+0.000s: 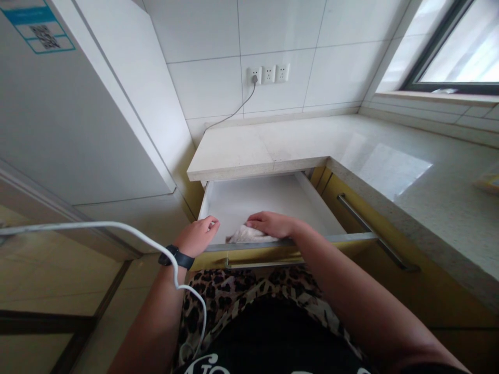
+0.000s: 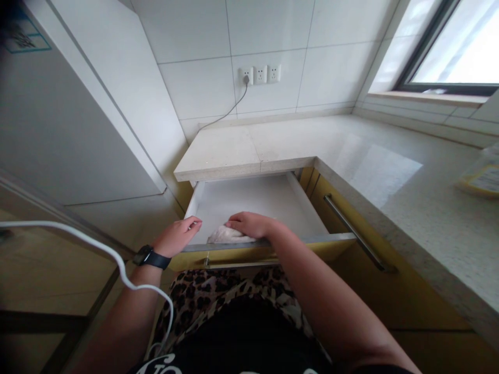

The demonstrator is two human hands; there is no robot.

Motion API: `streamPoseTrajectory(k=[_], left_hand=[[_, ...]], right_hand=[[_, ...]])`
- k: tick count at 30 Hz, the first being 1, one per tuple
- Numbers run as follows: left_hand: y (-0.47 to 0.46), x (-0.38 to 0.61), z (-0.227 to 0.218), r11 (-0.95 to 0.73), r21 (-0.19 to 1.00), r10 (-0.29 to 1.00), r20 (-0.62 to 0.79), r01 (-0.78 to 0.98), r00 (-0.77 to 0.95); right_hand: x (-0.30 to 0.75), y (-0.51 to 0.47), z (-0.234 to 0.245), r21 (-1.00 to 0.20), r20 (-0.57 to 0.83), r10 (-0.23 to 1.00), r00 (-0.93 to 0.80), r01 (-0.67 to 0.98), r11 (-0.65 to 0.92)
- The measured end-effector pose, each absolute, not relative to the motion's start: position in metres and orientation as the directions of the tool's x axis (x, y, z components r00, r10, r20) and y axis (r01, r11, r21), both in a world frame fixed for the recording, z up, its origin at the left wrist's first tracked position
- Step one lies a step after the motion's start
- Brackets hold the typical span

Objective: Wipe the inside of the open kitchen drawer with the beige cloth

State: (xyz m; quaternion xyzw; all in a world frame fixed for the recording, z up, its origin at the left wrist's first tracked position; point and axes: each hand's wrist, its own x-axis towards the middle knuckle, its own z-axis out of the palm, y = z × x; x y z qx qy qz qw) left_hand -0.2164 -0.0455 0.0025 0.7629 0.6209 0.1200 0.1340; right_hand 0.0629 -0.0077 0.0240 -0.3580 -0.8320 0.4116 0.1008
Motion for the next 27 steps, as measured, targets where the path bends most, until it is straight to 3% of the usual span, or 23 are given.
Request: streamPoseTrajectory(k=[3,6,10,13,20,23,27], left_hand=[[-0.047,-0.218,0.005,-0.239,0.366,0.967,0.009,0.899,0.254],[-0.048,-0.218,0.007,-0.287,0.385,0.951,0.003,0.877,0.309],[-0.049,-0.216,0.006,-0.237,0.383,0.967,0.008,0.893,0.253],[-0.049,-0.214,0.003,-0.2,0.368,0.978,0.012,0.908,0.21],[-0.051,-0.215,0.005,-0.193,0.376,0.979,0.016,0.906,0.202],[-0.049,-0.216,0.004,-0.201,0.395,0.978,0.03,0.896,0.206],[-0.052,-0.212,0.01,-0.217,0.515,0.975,0.081,0.829,0.205]], right_hand=[[0.012,-0.015,0.025,-0.687,-0.079,0.669,-0.74,0.526,0.501],[-0.007,-0.025,0.029,-0.525,-0.026,0.674,-0.738,0.584,0.619],[0.013,-0.039,0.033,-0.303,0.061,0.671,-0.739,0.627,0.718],[0.046,-0.047,0.033,-0.202,0.112,0.699,-0.706,0.673,0.712],[0.16,-0.051,0.03,-0.138,0.121,0.799,-0.589,0.787,0.601],[0.213,-0.049,0.026,-0.141,0.126,0.878,-0.461,0.868,0.476],[0.241,-0.05,0.021,-0.182,0.16,0.908,-0.386,0.893,0.412]])
